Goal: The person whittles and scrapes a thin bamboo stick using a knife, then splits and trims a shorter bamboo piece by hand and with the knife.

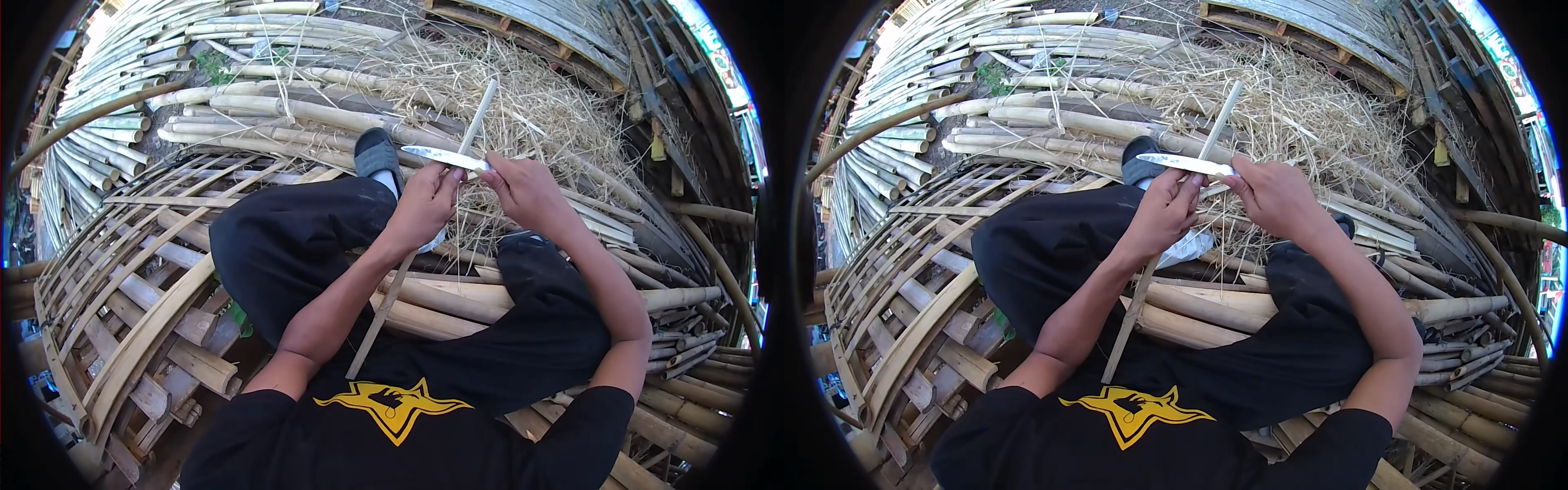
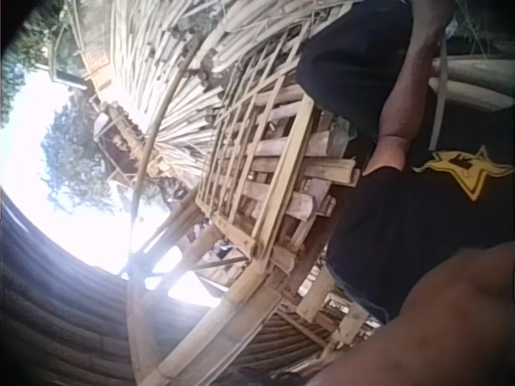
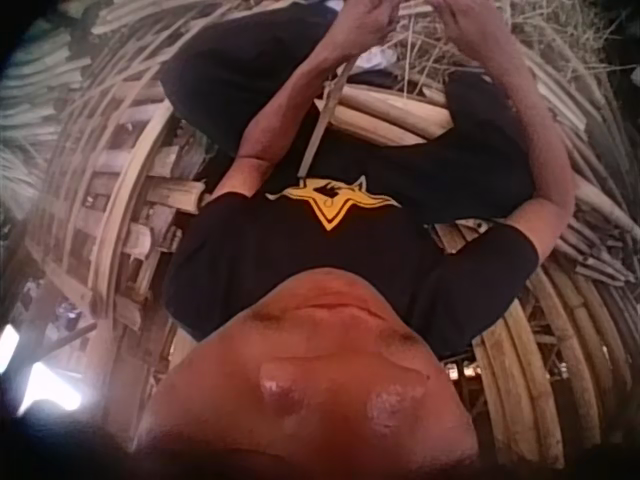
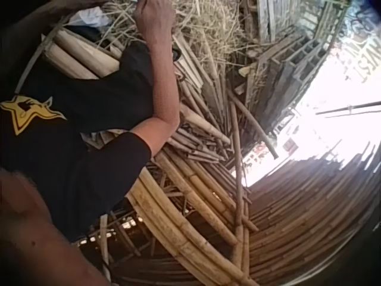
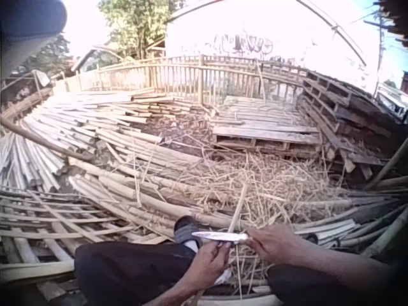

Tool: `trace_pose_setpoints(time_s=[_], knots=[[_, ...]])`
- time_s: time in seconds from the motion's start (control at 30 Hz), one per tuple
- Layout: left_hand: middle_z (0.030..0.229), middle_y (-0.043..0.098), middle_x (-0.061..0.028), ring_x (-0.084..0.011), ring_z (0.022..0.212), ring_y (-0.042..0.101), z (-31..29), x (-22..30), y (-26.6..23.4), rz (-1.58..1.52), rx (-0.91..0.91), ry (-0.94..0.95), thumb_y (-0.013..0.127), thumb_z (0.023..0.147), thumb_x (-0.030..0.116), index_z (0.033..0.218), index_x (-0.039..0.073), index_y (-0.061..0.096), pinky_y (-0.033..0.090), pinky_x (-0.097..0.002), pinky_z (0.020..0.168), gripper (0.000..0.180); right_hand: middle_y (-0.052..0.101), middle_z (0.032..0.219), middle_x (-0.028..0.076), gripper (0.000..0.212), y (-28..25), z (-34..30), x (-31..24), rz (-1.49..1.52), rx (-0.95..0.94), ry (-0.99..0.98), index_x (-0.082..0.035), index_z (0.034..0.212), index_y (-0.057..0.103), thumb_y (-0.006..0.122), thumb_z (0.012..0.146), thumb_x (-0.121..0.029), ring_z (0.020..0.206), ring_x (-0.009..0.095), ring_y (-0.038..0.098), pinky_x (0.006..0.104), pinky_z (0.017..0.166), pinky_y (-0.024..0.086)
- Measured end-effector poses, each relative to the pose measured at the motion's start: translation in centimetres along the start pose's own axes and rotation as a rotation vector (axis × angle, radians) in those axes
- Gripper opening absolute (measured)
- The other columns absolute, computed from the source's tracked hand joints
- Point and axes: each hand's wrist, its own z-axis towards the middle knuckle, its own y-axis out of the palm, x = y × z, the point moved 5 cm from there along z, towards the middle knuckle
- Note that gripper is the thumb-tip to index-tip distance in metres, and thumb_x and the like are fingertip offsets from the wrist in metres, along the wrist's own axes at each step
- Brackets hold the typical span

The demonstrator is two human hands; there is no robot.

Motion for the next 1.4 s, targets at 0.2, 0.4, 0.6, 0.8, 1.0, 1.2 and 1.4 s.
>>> trace_pose_setpoints(time_s=[0.2, 0.4, 0.6, 0.8, 1.0, 1.2, 1.4], knots=[[0.056, 0.032, 0.0066, -0.0014, 0.041, 0.023, -1.9, -0.3, 2.1, 0.042, -0.116, -0.008, 0.041, 0.102, 0.020, 0.100, 0.005, 0.046, 0.019, -0.0201, 0.038, 0.016, 0.056, 0.070, 0.023, 0.047, -4.4, -3.4, 20.6, -0.153, 0.193, 0.632, 0.001, 0.082, 0.054, 0.035, 0.099, -0.039, 0.069, 0.040, 0.054, 0.0470, 0.066, 0.043], [0.059, 0.031, 0.0076, -0.0003, 0.044, 0.025, -0.4, 0.5, 1.0, -0.036, -0.007, -0.061, 0.042, 0.102, 0.022, 0.107, 0.003, 0.051, 0.023, -0.0182, 0.040, 0.022, 0.039, 0.061, 0.000, 0.044, -3.6, -6.3, 16.6, 0.290, 0.347, 0.574, -0.004, 0.078, 0.047, 0.038, 0.101, -0.040, 0.055, 0.010, 0.035, 0.0282, 0.052, 0.031], [0.063, 0.042, 0.0029, -0.0051, 0.054, 0.039, -0.6, 0.4, 0.4, 0.072, 0.040, -0.025, 0.045, 0.100, 0.019, 0.108, 0.000, 0.055, 0.034, -0.0243, 0.048, 0.022, 0.045, 0.063, 0.008, 0.032, -1.9, -1.2, 2.2, 0.333, -0.019, 0.167, -0.004, 0.087, 0.049, 0.036, 0.102, -0.030, 0.058, 0.022, 0.043, 0.0337, 0.058, 0.037], [0.059, 0.036, 0.0070, -0.0010, 0.046, 0.029, -0.3, -0.8, -0.1, 0.154, 0.033, 0.005, 0.045, 0.100, 0.015, 0.106, 0.002, 0.055, 0.023, -0.0205, 0.040, 0.017, 0.052, 0.071, 0.018, 0.028, 0.5, -1.2, 0.2, 0.186, -0.224, 0.088, -0.005, 0.094, 0.049, 0.039, 0.100, -0.030, 0.070, 0.038, 0.050, 0.0459, 0.068, 0.039], [0.063, 0.047, 0.0017, -0.0039, 0.055, 0.039, -0.6, 0.0, -0.2, 0.118, 0.051, 0.027, 0.052, 0.096, 0.013, 0.090, -0.005, 0.058, 0.033, -0.0242, 0.048, 0.019, 0.051, 0.064, 0.017, 0.027, 0.8, -1.0, 0.3, 0.089, -0.108, 0.007, -0.005, 0.088, 0.047, 0.042, 0.098, -0.030, 0.063, 0.040, 0.052, 0.0471, 0.059, 0.038], [0.063, 0.044, 0.0043, -0.0022, 0.052, 0.036, 0.3, -1.0, -0.1, -0.060, 0.034, -0.040, 0.050, 0.098, 0.014, 0.087, -0.001, 0.056, 0.029, -0.0215, 0.044, 0.019, 0.055, 0.060, 0.015, 0.029, 1.0, -0.1, 2.8, -0.078, 0.004, -0.033, -0.007, 0.087, 0.050, 0.044, 0.096, -0.034, 0.060, 0.037, 0.057, 0.0468, 0.054, 0.041], [0.059, 0.034, 0.0078, 0.0005, 0.042, 0.027, 0.6, -0.4, 0.7, -0.180, -0.021, -0.118, 0.046, 0.100, 0.017, 0.107, 0.003, 0.055, 0.020, -0.0182, 0.035, 0.018, 0.052, 0.061, 0.015, 0.029, 0.3, 0.4, 4.8, -0.121, 0.054, -0.073, -0.006, 0.083, 0.048, 0.047, 0.095, -0.033, 0.059, 0.037, 0.054, 0.0446, 0.053, 0.039]])
